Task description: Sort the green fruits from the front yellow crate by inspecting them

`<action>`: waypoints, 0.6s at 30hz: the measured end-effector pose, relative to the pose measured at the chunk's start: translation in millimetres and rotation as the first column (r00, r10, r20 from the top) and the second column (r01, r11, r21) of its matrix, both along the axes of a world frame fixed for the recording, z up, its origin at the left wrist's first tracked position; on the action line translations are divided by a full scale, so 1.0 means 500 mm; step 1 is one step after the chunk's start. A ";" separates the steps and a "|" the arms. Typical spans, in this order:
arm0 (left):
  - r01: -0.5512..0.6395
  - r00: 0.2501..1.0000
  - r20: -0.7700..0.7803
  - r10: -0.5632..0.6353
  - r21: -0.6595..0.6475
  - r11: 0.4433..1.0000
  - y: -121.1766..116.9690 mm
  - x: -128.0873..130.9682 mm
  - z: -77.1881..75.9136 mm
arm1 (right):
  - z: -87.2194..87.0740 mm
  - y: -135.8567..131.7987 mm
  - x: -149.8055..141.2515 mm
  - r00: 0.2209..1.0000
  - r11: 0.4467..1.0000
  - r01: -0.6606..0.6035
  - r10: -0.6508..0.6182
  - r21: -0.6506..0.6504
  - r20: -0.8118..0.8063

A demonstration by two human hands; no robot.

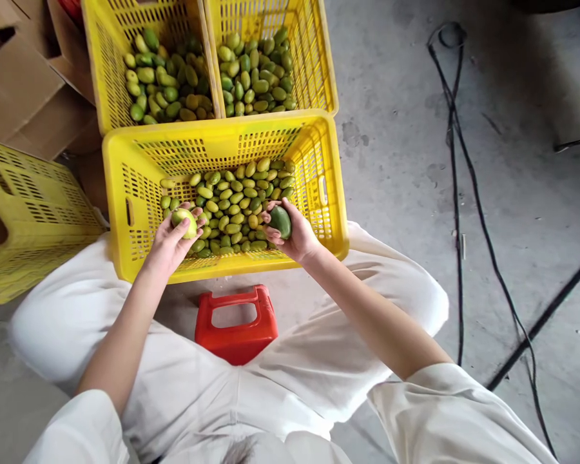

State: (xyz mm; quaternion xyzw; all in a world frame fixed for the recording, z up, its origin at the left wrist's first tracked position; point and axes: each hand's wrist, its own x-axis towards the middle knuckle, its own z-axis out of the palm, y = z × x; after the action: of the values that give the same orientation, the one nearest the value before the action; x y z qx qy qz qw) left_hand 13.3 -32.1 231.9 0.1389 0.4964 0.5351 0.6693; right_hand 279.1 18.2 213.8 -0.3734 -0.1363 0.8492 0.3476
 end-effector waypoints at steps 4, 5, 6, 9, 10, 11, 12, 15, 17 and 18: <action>0.030 0.999 -0.022 -0.029 0.062 0.998 0.000 -0.011 0.005 | 0.006 0.007 0.001 0.997 0.996 0.082 -0.082 -0.019 0.009; 0.045 0.999 -0.025 -0.043 0.078 0.996 0.000 -0.013 0.010 | 0.010 0.007 -0.001 0.995 0.995 0.100 -0.100 -0.023 0.007; 0.058 0.998 -0.030 -0.056 0.088 0.994 0.001 -0.014 0.014 | 0.013 0.008 -0.002 0.993 0.993 0.114 -0.114 -0.026 0.007; 0.065 0.997 -0.051 -0.061 0.084 0.994 0.005 -0.016 0.026 | 0.020 0.006 -0.007 0.991 0.991 0.132 -0.131 -0.025 0.038; 0.058 0.997 -0.051 -0.055 0.077 0.995 0.007 -0.015 0.028 | 0.021 0.005 -0.007 0.990 0.991 0.130 -0.128 -0.022 0.056; 0.049 0.998 -0.042 -0.047 0.066 0.997 0.008 -0.014 0.029 | 0.021 0.004 -0.007 0.990 0.992 0.124 -0.122 -0.019 0.074; 0.037 0.999 -0.023 -0.036 0.050 0.998 0.010 -0.012 0.030 | 0.020 0.003 -0.007 0.990 0.993 0.116 -0.114 -0.016 0.083; -0.017 0.997 0.069 0.019 -0.023 1.000 0.013 -0.007 0.033 | 0.018 0.001 -0.004 0.993 0.995 0.102 -0.101 -0.006 0.060; -0.049 0.993 0.106 0.057 -0.075 0.996 0.013 -0.004 0.035 | 0.018 0.001 -0.002 0.994 0.995 0.105 -0.104 -0.002 0.044; -0.055 0.992 0.106 0.065 -0.091 0.994 0.012 -0.003 0.035 | 0.018 0.002 -0.001 0.993 0.994 0.106 -0.106 0.000 0.046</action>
State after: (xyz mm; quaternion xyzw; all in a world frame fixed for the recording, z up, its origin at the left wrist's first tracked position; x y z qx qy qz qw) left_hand 11.8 -26.1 249.6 0.0651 0.4860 0.5394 0.6845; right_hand 278.4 19.0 223.0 -0.4001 -0.1233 0.8208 0.3886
